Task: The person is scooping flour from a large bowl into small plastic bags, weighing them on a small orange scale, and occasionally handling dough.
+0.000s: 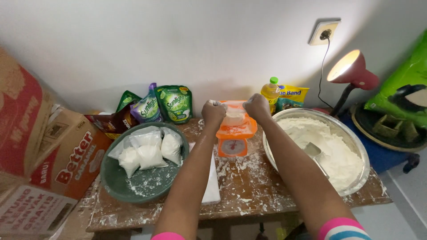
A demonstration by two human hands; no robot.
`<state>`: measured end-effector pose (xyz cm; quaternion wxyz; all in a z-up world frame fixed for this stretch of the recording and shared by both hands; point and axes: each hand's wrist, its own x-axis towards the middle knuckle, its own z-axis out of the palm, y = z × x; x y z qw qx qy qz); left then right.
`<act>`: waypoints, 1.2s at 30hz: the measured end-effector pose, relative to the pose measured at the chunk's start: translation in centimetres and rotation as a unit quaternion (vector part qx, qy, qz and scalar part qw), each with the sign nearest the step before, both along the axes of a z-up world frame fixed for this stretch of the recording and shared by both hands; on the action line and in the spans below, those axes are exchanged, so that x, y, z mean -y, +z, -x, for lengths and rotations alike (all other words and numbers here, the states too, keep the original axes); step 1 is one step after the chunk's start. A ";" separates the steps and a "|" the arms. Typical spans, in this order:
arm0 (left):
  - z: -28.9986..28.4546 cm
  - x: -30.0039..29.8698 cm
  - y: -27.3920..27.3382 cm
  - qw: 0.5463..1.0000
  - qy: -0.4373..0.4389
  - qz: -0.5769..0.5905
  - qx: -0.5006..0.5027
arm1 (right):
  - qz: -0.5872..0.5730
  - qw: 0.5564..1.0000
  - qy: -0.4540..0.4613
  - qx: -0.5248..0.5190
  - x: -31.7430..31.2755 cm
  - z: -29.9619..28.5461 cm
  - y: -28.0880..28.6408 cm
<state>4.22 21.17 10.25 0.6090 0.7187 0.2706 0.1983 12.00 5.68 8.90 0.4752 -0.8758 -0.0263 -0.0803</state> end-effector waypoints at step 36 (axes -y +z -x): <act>1.2 0.6 1.0 1.000 -0.007 0.027 -0.012 | 0.017 0.999 -0.003 -0.028 -0.2 0.8 0.3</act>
